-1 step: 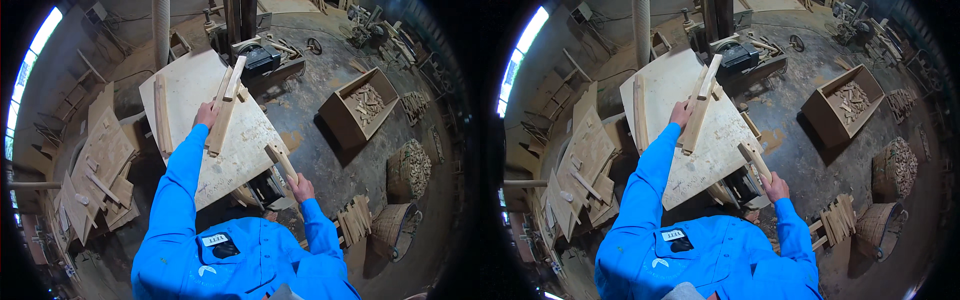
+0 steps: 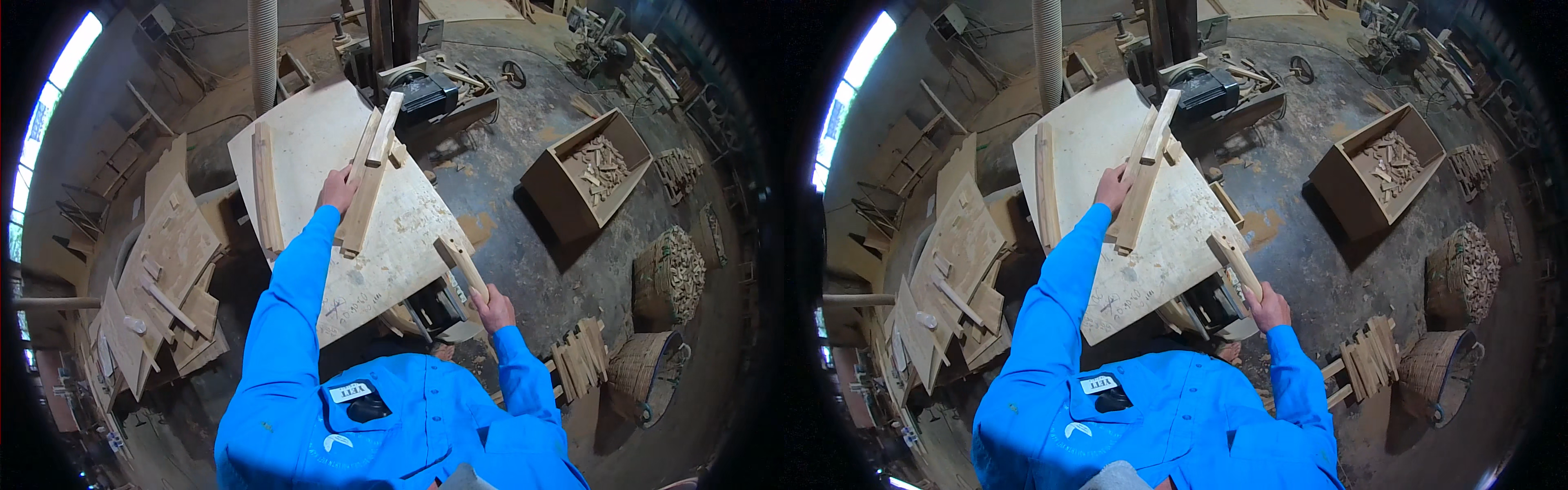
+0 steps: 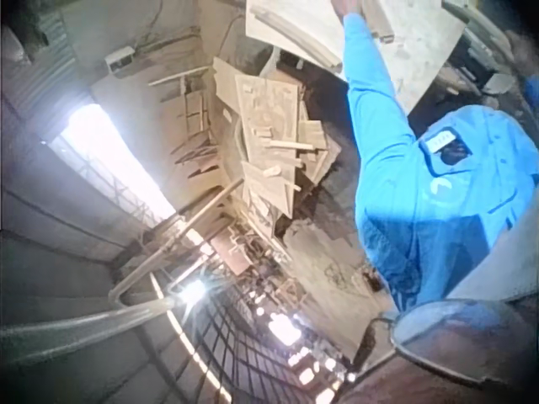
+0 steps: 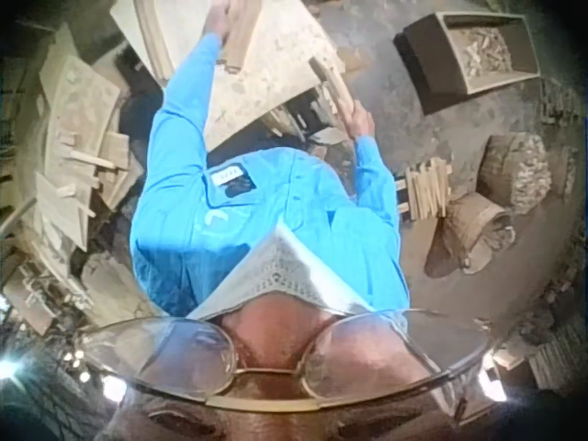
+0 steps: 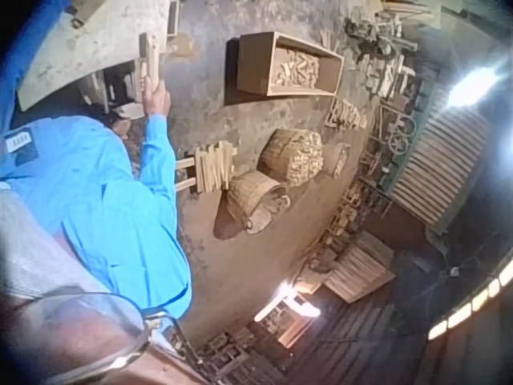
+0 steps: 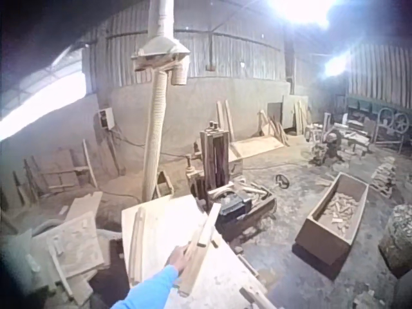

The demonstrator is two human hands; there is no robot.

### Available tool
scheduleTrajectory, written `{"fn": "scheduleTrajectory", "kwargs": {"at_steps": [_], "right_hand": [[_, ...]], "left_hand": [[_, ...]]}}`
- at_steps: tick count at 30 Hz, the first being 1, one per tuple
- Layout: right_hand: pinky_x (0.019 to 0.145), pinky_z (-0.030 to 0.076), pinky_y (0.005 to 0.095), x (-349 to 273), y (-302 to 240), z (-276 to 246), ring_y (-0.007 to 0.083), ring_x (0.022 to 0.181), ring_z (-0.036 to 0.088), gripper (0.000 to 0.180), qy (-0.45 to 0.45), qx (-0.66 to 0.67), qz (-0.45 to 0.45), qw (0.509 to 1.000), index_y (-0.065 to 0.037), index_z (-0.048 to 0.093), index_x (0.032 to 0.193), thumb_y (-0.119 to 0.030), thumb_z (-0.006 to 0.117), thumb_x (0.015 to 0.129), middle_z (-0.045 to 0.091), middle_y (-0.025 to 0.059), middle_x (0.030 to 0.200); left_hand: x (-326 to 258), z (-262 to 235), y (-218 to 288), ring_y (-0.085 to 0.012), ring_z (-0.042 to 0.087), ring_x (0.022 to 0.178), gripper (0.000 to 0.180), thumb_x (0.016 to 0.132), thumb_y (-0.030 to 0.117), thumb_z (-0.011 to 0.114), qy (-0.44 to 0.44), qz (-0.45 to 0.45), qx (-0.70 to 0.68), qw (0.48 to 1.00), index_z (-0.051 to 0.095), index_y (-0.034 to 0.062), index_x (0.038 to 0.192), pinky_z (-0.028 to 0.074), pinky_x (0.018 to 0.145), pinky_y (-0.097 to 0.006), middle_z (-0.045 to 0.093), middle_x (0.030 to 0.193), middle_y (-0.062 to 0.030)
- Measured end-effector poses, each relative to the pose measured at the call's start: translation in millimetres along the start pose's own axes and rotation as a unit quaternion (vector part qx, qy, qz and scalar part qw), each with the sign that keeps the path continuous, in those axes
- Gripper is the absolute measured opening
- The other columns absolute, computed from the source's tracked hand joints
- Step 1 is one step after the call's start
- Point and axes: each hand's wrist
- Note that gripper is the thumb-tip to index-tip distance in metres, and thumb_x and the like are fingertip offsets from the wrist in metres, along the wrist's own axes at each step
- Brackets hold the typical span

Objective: The person aligns wooden pieces against a template on a workbench, puts on a face mask, powers on a belt sander, and sands wooden pieces against the machine using a wooden holder.

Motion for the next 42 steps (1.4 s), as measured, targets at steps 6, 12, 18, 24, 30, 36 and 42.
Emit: {"fn": "scheduleTrajectory", "kwargs": {"at_steps": [6,12,18,24,30,36,42], "right_hand": [[0.08,0.052,0.0587,-26.9,24.7,-5.5,0.0499,0.095,0.068,0.054,-0.02,-0.002,0.015,1.0,-0.007,0.066,0.109,-0.059,0.059,0.098,0.072,0.0275,0.094],[0.076,0.053,0.0549,-46.8,44.6,-8.9,0.048,0.091,0.07,0.05,0.008,-0.009,0.002,1.0,-0.004,0.066,0.107,-0.053,0.061,0.098,0.072,0.0264,0.091],[0.075,0.053,0.0544,-55.8,47.3,-15.3,0.0468,0.089,0.07,0.049,-0.005,-0.008,-0.005,1.0,-0.005,0.066,0.105,-0.053,0.061,0.098,0.073,0.0243,0.088],[0.074,0.054,0.0533,-60.7,56.0,-13.6,0.0454,0.086,0.071,0.047,0.003,-0.003,-0.003,1.0,-0.005,0.066,0.104,-0.051,0.062,0.099,0.073,0.0228,0.085],[0.073,0.054,0.0531,-60.6,54.1,-15.6,0.0453,0.086,0.071,0.047,-0.005,0.003,0.001,1.0,-0.004,0.065,0.102,-0.051,0.062,0.099,0.073,0.0227,0.085],[0.073,0.054,0.053,-60.1,51.1,-17.2,0.0458,0.086,0.071,0.047,-0.001,0.012,-0.003,1.0,-0.005,0.065,0.102,-0.052,0.062,0.098,0.073,0.0233,0.085],[0.072,0.054,0.0523,-63.9,52.8,-13.9,0.0453,0.084,0.071,0.046,-0.001,0.006,-0.002,1.0,-0.005,0.065,0.105,-0.05,0.063,0.098,0.073,0.0222,0.083]], "left_hand": [[-50.7,0.7,13.6,-0.0396,0.06,0.111,0.048,0.092,0.023,0.069,0.137,0.072,0.061,0.986,0.062,0.0065,0.136,0.051,0.098,-0.049,0.062,0.121,-0.02],[-89.4,-6.4,38.6,-0.0387,0.058,0.115,0.05,0.097,0.031,0.066,0.029,0.138,0.104,0.985,0.058,0.0027,0.137,0.048,0.103,-0.049,0.06,0.125,-0.0196],[-148.4,12.5,-0.2,-0.0418,0.048,0.138,0.062,0.1,0.028,0.062,0.061,0.167,0.1,0.979,0.044,0.0015,0.153,0.04,0.117,-0.048,0.054,0.145,-0.0264],[-151.4,15.4,8.4,-0.0435,0.047,0.141,0.062,0.101,0.021,0.055,0.011,0.085,-0.051,0.995,0.036,0.0012,0.157,0.033,0.122,-0.051,0.049,0.152,-0.0277],[-150.7,3.9,6.0,-0.0409,0.039,0.147,0.064,0.103,0.03,0.057,-0.036,0.129,0.005,0.991,0.036,0.0044,0.157,0.029,0.123,-0.053,0.043,0.158,-0.0258],[-150.4,17.6,-9.4,-0.0374,0.027,0.155,0.06,0.107,0.033,0.049,-0.039,0.161,0.074,0.983,0.036,0.0078,0.159,0.013,0.126,-0.061,0.035,0.165,-0.02],[-136.1,28.2,-13.0,-0.0373,0.027,0.155,0.056,0.108,0.027,0.043,-0.027,0.158,0.042,0.986,0.035,0.0067,0.16,0.009,0.127,-0.06,0.036,0.165,-0.0184]]}}
Point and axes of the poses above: each hand's wrist, its own x-axis towards the middle knuckle, its own z-axis out of the palm, y = z × x
